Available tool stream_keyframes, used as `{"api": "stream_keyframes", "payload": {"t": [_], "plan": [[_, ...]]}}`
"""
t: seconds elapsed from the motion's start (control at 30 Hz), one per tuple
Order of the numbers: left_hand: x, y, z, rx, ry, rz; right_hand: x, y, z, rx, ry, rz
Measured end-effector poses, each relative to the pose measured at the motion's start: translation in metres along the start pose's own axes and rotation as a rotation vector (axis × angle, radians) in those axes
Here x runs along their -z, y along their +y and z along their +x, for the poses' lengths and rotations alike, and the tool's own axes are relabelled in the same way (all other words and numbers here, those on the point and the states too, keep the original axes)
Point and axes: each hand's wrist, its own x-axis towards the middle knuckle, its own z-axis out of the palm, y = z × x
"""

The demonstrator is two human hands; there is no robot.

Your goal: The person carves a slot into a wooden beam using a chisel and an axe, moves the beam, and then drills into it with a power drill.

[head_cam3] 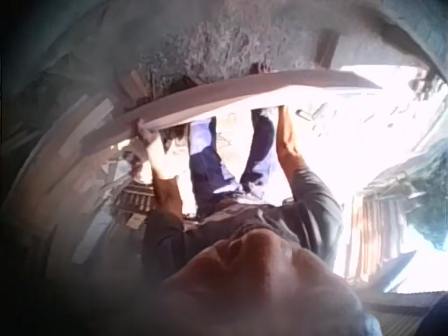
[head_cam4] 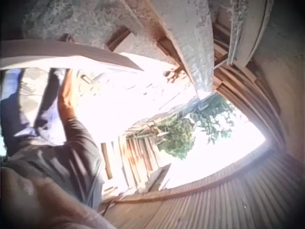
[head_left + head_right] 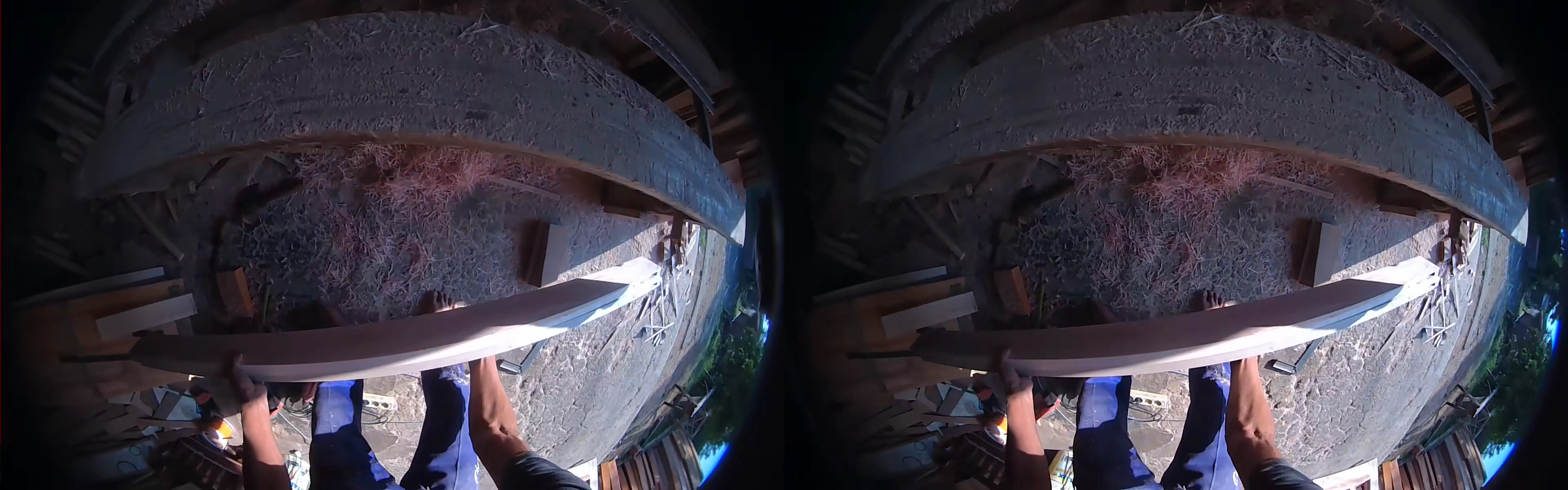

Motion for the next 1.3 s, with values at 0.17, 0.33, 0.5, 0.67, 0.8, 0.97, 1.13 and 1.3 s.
{"api": "stream_keyframes", "payload": {"t": [0.17,0.33,0.5,0.67,0.8,0.97,1.13,1.3], "plan": [[-0.050,-0.014,0.025,-0.219,0.257,0.027,0.013,0.060,0.108,-0.129,-0.034,-0.013],[0.022,-0.089,0.111,-0.600,0.522,0.276,0.028,0.106,0.203,-0.319,-0.050,-0.084],[-0.061,-0.091,0.106,-0.357,0.554,0.201,0.038,0.087,0.249,-0.344,0.002,-0.185],[-0.093,-0.116,0.150,-0.433,0.537,-0.011,-0.066,-0.021,0.267,-0.269,-0.055,-0.354],[-0.115,-0.128,0.193,-0.223,0.675,0.151,-0.111,-0.065,0.231,-0.276,-0.177,-0.686],[-0.122,-0.115,0.231,0.089,0.612,0.329,-0.244,-0.152,0.144,0.612,-0.609,-1.289],[-0.125,-0.108,0.225,0.198,0.539,0.362,-0.454,-0.186,0.104,1.192,-0.656,-1.252],[-0.117,-0.183,0.231,0.126,0.333,0.343,-0.657,-0.143,0.094,1.558,-0.697,-1.431]]}}
